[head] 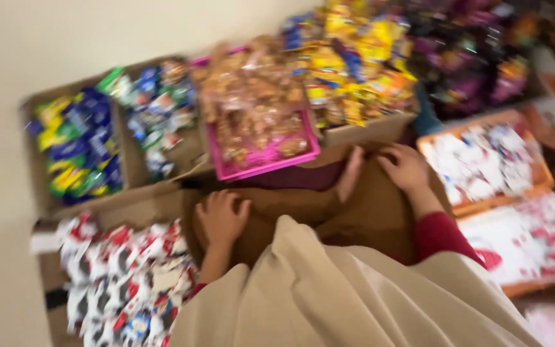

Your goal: Packing individual snack packets into small white bags from larger storage boxes.

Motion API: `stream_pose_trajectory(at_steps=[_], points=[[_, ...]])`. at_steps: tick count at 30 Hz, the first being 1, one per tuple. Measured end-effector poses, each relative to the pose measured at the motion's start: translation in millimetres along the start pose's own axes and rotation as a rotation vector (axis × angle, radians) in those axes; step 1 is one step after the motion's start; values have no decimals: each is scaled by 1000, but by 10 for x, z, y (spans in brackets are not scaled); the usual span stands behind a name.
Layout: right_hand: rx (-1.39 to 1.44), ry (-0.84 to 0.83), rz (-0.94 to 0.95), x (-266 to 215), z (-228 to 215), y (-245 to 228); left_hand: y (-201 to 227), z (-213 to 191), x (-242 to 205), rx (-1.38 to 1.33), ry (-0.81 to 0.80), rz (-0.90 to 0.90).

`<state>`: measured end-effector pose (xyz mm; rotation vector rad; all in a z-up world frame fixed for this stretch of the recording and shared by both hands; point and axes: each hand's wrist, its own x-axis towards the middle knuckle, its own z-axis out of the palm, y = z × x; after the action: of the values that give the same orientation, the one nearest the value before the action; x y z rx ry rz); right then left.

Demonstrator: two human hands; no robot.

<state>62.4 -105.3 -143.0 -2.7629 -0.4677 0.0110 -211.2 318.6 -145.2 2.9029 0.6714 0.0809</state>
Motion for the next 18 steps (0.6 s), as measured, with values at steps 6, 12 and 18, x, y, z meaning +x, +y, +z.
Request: stream_pose_trajectory(at_steps=[6,12,18], points=[[66,-3,28,-313,-191,192,-405,440,425,156,-34,-6],[743,261,93,-1138,-389,877,-7,23,830,101,-580,-251],[91,340,750,-2286,44,1966,98,-85,827,162,-613,-269]])
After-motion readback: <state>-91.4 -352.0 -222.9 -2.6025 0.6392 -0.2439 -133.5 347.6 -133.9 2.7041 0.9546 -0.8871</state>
